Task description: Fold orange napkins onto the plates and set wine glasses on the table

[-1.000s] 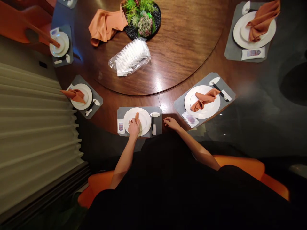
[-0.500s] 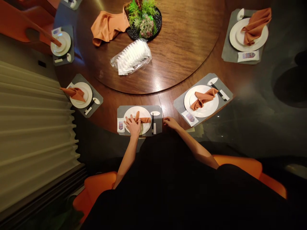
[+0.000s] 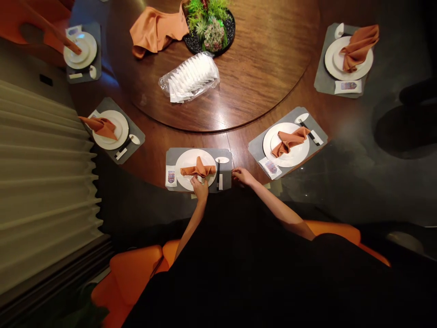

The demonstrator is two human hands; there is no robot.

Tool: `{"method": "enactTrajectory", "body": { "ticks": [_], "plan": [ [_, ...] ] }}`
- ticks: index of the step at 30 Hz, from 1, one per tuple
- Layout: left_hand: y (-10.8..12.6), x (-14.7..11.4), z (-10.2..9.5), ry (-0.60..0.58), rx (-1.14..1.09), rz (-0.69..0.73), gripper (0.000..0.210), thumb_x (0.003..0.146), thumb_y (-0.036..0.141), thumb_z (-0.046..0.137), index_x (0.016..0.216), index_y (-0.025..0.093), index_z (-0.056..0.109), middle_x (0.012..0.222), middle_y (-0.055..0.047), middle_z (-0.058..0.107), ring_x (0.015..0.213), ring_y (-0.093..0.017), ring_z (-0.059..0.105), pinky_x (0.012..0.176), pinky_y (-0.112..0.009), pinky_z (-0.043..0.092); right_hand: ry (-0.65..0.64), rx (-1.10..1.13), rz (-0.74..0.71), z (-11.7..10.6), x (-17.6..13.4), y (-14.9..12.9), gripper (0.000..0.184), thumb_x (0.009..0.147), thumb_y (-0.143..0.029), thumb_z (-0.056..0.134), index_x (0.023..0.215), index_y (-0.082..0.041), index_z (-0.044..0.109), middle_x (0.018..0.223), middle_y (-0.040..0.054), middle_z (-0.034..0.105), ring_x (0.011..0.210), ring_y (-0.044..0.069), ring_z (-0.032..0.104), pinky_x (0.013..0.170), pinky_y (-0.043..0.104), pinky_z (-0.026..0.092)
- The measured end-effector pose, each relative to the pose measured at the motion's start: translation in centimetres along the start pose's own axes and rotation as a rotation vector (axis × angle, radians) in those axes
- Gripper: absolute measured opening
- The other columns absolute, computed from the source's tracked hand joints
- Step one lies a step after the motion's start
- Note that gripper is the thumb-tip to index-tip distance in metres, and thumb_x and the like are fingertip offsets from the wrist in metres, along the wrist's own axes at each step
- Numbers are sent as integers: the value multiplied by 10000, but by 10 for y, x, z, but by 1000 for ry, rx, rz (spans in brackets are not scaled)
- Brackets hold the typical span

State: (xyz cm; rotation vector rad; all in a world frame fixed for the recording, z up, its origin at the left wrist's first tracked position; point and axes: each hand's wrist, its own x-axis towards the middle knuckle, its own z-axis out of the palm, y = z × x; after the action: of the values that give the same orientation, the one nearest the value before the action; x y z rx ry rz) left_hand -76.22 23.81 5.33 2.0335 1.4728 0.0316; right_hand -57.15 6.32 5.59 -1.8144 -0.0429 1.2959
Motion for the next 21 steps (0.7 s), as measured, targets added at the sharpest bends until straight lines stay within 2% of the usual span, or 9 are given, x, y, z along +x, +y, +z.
{"method": "enactTrajectory", "body": {
  "ticks": [2,4,8,13,16,18,21],
  "plan": [
    [3,8,2,25,0,-2,572,973,284,684,1494,163,480,1492,-232,571,1397,-311,604,1147,-429,521,-6,-2,-16,3,-1,-1,63,943,-165,655,1000,-169,681,804,0,716,696,123,692,634,185,503],
    [6,17,3,12,-1,-4,553,991,330,677,1493,179,502,1495,-220,583,1396,-311,611,1149,-432,524,-9,-2,-25,7,0,-2,73,942,-177,651,1011,-174,675,764,-17,683,688,120,684,636,179,498],
    [3,33,4,22,-42,-31,475,1059,317,536,1510,166,544,1504,-213,619,1431,-294,605,1197,-424,495,-9,25,-31,15,3,-1,78,941,-188,627,1012,-184,659,714,-46,628,653,107,651,618,166,478],
    [-12,47,5,24,-61,-137,515,1088,267,402,1560,92,512,1532,-262,626,1504,-304,568,1253,-449,448,-18,5,-26,22,11,2,100,935,-185,626,1031,-185,655,715,-40,640,646,106,636,605,164,457],
    [-17,46,8,-2,-36,-43,580,1043,282,532,1587,96,465,1591,-266,573,1545,-305,528,1253,-434,450,-17,-83,-21,30,18,1,132,944,-181,619,1071,-183,659,728,-32,651,669,119,644,637,182,471],
    [-15,43,13,-26,6,-4,666,982,337,660,1574,106,462,1609,-275,542,1530,-343,535,1208,-459,490,13,-195,-46,40,24,-3,196,943,-179,630,1137,-177,660,783,-18,678,715,131,652,693,205,496],
    [-8,43,19,-35,64,-54,684,956,453,706,1505,93,514,1540,-305,574,1423,-413,615,1096,-517,556,43,-392,-133,61,34,-13,422,906,-187,696,1321,-166,622,1025,41,720,850,161,674,844,268,550]
  ]
}}
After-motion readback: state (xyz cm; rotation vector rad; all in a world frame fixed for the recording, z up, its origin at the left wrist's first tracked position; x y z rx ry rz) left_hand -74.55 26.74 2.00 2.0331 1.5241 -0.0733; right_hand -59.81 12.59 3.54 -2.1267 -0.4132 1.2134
